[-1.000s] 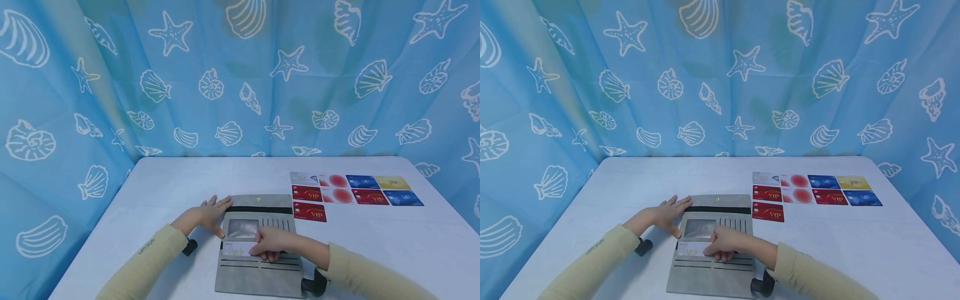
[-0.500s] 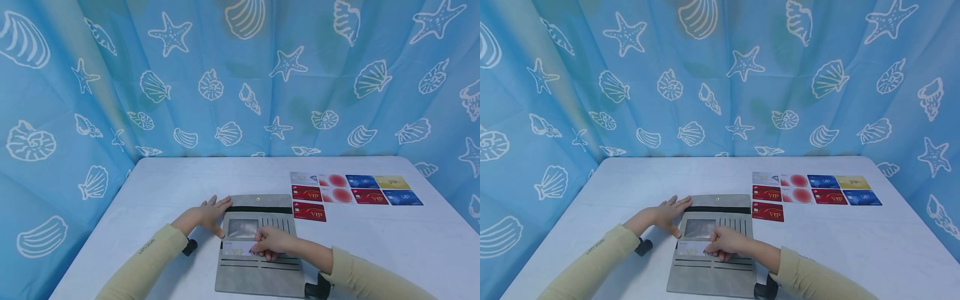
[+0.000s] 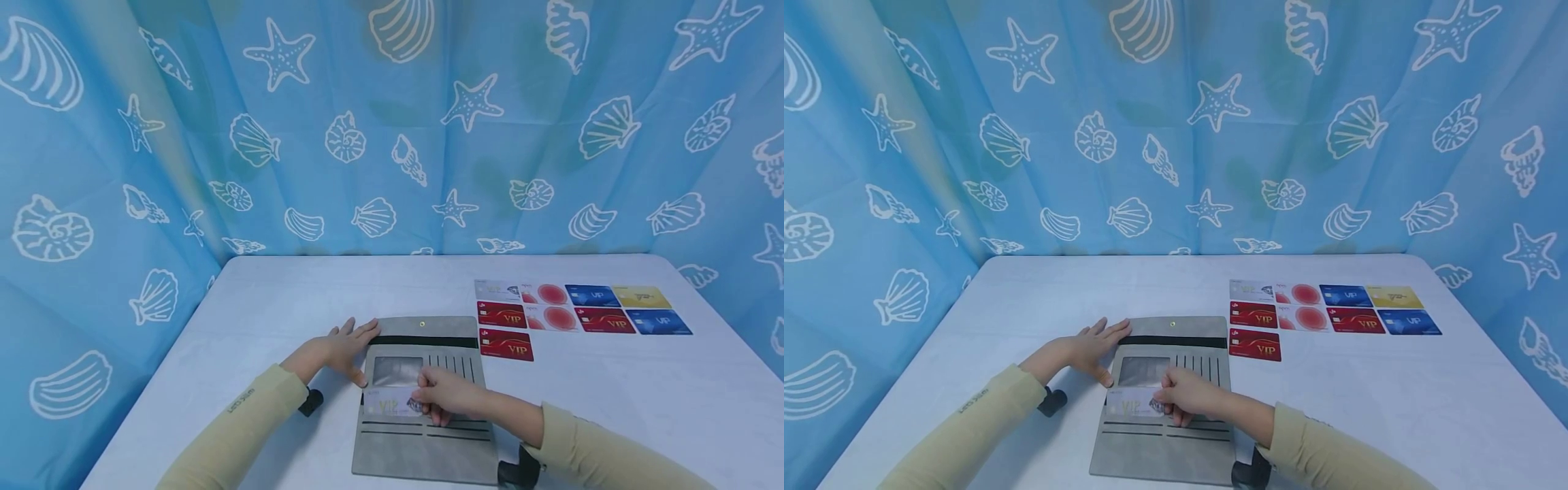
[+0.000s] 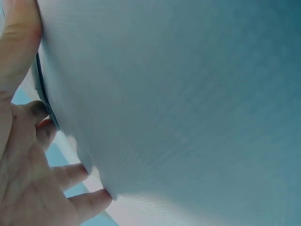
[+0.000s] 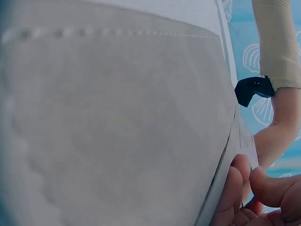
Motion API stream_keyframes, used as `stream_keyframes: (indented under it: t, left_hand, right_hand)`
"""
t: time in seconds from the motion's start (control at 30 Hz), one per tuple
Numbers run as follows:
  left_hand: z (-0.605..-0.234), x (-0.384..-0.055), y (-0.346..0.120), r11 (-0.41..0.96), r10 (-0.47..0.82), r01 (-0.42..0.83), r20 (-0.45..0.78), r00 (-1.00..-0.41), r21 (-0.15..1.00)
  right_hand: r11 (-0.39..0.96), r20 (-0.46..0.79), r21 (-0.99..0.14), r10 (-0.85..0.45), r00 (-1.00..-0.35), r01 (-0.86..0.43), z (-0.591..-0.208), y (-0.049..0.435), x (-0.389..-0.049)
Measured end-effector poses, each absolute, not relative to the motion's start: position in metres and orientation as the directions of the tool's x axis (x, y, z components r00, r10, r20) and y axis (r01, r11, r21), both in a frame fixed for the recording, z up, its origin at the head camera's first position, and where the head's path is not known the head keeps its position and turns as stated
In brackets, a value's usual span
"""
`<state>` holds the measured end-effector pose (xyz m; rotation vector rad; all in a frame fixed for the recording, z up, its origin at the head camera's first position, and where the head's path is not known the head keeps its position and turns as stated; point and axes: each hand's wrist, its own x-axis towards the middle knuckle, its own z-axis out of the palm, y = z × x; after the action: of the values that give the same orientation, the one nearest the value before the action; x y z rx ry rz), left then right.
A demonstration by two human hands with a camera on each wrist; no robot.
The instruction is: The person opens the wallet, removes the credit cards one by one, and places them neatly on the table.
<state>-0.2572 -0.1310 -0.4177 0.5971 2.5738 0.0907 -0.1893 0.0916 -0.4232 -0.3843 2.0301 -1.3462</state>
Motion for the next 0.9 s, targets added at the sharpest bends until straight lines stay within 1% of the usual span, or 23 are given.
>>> stream_keyframes:
  t: [0.13, 0.2, 0.33, 0.43, 0.67, 0.9]
  left_hand:
    - [-0.418, -0.257, -0.131, 0.903, 0.427, 0.394, -0.440, -0.790, 0.170]
    - [-0.419, -0.257, -0.131, 0.905, 0.423, 0.391, -0.437, -0.794, 0.167]
    - [-0.419, -0.257, -0.131, 0.909, 0.414, 0.385, -0.434, -0.800, 0.158]
    - [-0.419, -0.257, -0.130, 0.907, 0.419, 0.390, -0.429, -0.801, 0.158]
    - [-0.419, -0.257, -0.131, 0.899, 0.436, 0.406, -0.433, -0.789, 0.164]
    - [-0.419, -0.257, -0.130, 0.898, 0.438, 0.409, -0.433, -0.788, 0.164]
  right_hand:
    - [0.427, -0.352, -0.898, -0.556, -0.753, 0.105, -0.425, 0.092, -0.189]
    - [0.438, -0.336, -0.896, -0.557, -0.759, 0.075, -0.426, 0.092, -0.189]
    - [0.459, -0.278, -0.888, -0.576, -0.769, -0.023, -0.426, 0.093, -0.187]
    - [0.455, -0.250, -0.889, -0.585, -0.771, -0.057, -0.426, 0.095, -0.187]
    - [0.382, -0.224, -0.924, -0.582, -0.781, -0.020, -0.421, 0.102, -0.188]
    - [0.291, -0.133, -0.956, -0.538, -0.833, -0.035, -0.416, 0.112, -0.189]
